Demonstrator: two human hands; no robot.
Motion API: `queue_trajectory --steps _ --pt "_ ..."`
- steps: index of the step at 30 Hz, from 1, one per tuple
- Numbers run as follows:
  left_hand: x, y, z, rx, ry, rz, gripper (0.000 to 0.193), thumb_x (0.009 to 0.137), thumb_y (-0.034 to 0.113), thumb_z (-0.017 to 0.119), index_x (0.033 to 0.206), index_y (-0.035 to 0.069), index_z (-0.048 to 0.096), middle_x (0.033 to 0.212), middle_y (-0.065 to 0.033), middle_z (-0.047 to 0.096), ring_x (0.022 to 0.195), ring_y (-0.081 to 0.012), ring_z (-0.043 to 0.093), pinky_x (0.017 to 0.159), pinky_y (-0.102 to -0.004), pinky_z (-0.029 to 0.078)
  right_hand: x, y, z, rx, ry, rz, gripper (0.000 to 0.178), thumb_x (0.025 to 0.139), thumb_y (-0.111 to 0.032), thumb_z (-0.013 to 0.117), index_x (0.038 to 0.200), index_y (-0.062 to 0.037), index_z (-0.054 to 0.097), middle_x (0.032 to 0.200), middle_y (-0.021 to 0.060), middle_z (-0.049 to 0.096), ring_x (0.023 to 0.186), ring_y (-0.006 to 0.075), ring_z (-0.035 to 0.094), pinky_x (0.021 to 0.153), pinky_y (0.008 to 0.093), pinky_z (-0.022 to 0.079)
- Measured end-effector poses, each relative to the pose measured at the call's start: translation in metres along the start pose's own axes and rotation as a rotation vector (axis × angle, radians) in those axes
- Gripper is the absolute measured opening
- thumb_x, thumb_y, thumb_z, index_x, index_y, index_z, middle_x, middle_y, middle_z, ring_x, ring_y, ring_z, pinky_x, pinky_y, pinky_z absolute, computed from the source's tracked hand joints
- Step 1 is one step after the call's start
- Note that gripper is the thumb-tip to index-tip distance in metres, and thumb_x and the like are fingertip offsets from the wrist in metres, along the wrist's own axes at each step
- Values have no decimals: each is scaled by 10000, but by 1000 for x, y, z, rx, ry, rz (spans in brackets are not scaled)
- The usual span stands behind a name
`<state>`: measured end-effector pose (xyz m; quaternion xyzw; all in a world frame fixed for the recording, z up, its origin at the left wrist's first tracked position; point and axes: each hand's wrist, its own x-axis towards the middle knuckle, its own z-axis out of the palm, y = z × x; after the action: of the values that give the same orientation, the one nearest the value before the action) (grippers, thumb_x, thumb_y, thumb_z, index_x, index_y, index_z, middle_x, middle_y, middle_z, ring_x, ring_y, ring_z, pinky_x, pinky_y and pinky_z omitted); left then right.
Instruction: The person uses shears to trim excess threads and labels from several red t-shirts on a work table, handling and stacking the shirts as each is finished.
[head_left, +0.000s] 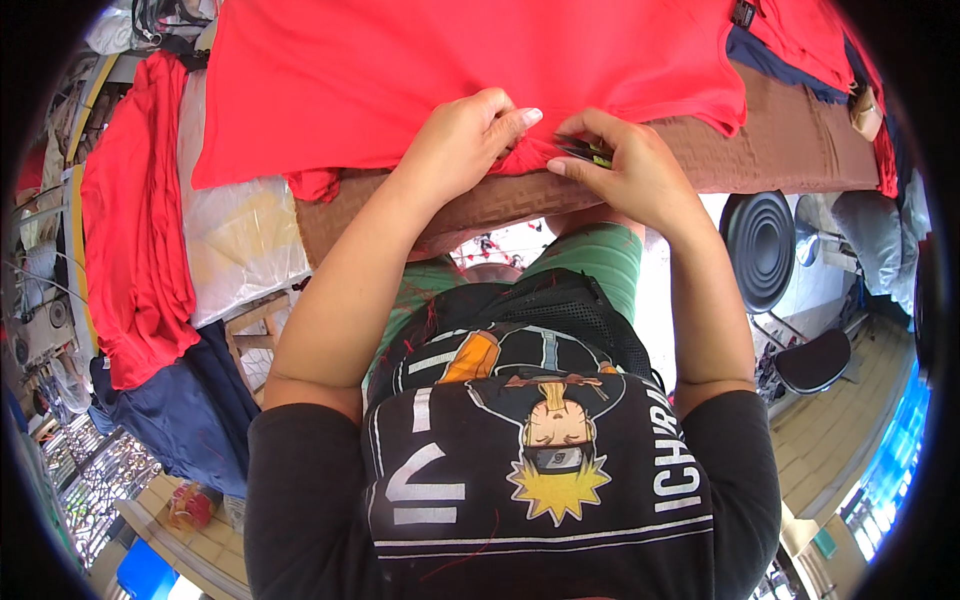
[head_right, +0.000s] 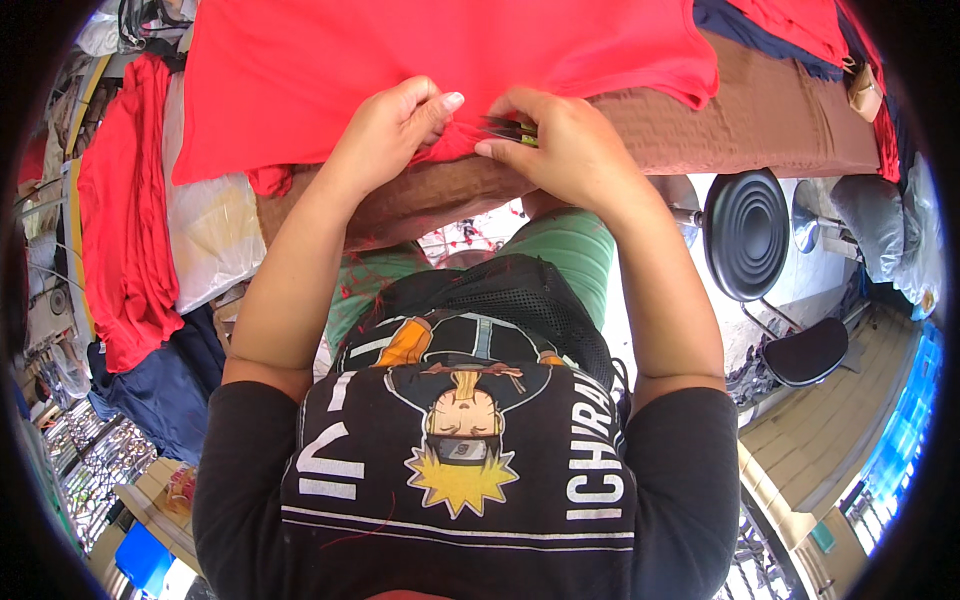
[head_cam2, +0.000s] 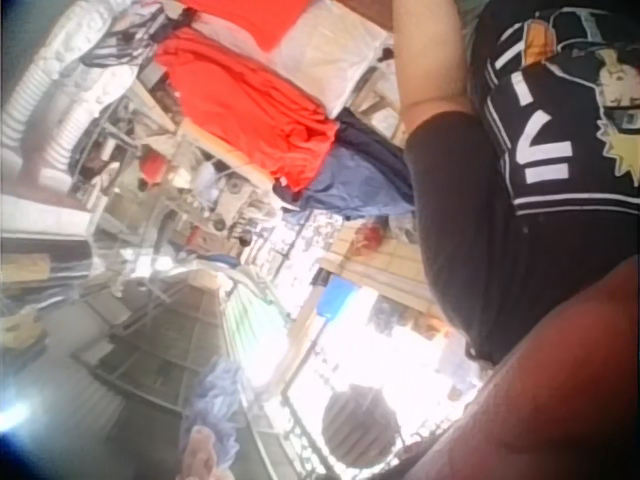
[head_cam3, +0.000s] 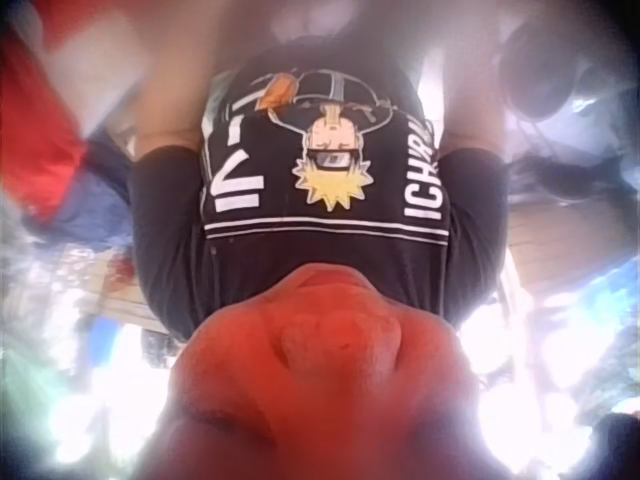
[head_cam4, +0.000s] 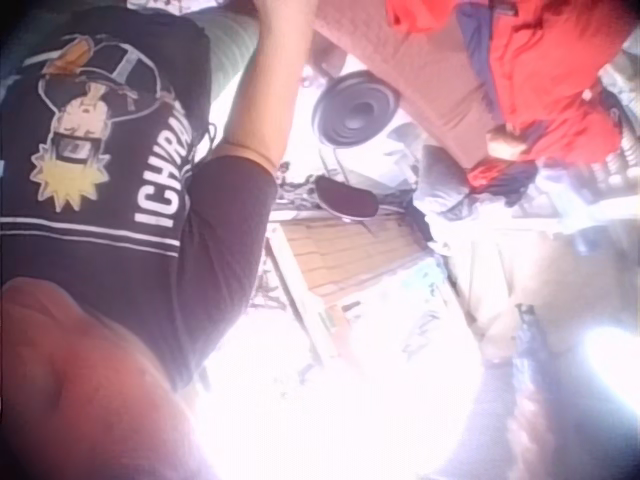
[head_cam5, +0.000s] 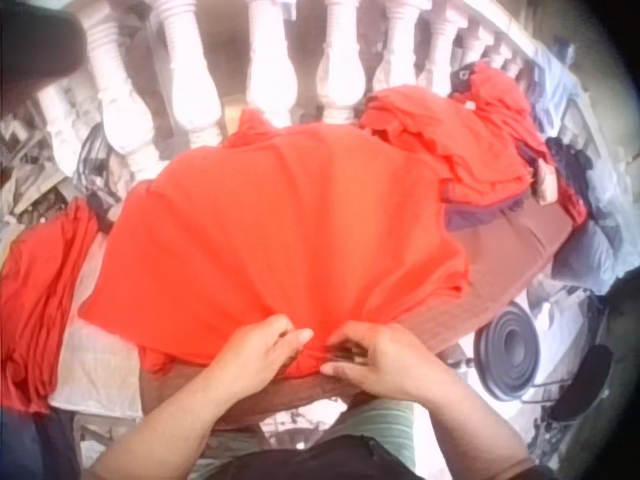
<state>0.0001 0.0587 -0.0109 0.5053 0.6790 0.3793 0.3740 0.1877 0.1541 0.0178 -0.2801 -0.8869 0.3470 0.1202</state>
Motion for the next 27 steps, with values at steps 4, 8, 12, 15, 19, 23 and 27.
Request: queue_trajectory --steps 4,8,12,15,19,23,27 --pt "5 -1 -2 15 -44 14 370 981 324 560 820 -8 543 699 -45 565 648 -108 526 617 -278 475 2 -7 -10 34 12 -113 271 815 -246 711 994 -54 641 849 145 657 788 319 645 706 400 497" --pt "7 0 -4 28 -62 15 386 986 343 545 838 -13 552 700 -56 564 656 -121 541 630 -288 486 8 -8 -14 -55 -12 -185 227 802 -202 704 966 -56 647 849 138 658 794 329 646 702 411 501" --pt "7 3 -4 48 -60 12 408 985 367 537 842 -14 557 694 -61 560 653 -128 543 629 -294 482 13 -12 -14 -170 -22 -234 216 781 -189 710 936 -50 653 832 129 664 792 338 645 685 426 500" --pt "8 1 -4 85 -49 28 410 984 372 537 843 -13 559 676 -56 552 633 -128 528 607 -293 466 19 -19 -14 -229 -33 -267 211 767 -180 718 916 -45 657 812 122 668 779 337 647 676 429 501" --pt "9 1 -5 136 -62 30 395 987 358 533 847 -10 564 650 -46 535 608 -126 507 580 -295 446 23 -23 -14 -243 -46 -311 202 751 -164 725 905 -49 660 813 117 673 779 334 649 676 434 502" --pt "11 -1 -4 137 -65 44 357 993 317 523 855 -9 567 641 -44 535 598 -125 503 568 -297 439 29 -21 -14 -273 -66 -355 187 742 -150 724 889 -58 655 812 110 677 778 327 651 677 439 499" --pt "10 -1 -3 167 -64 49 322 997 278 513 862 -8 570 647 -51 556 602 -127 519 566 -299 441 31 -23 -15 -347 -77 -400 192 735 -154 723 887 -65 646 803 104 682 766 324 654 694 438 493"
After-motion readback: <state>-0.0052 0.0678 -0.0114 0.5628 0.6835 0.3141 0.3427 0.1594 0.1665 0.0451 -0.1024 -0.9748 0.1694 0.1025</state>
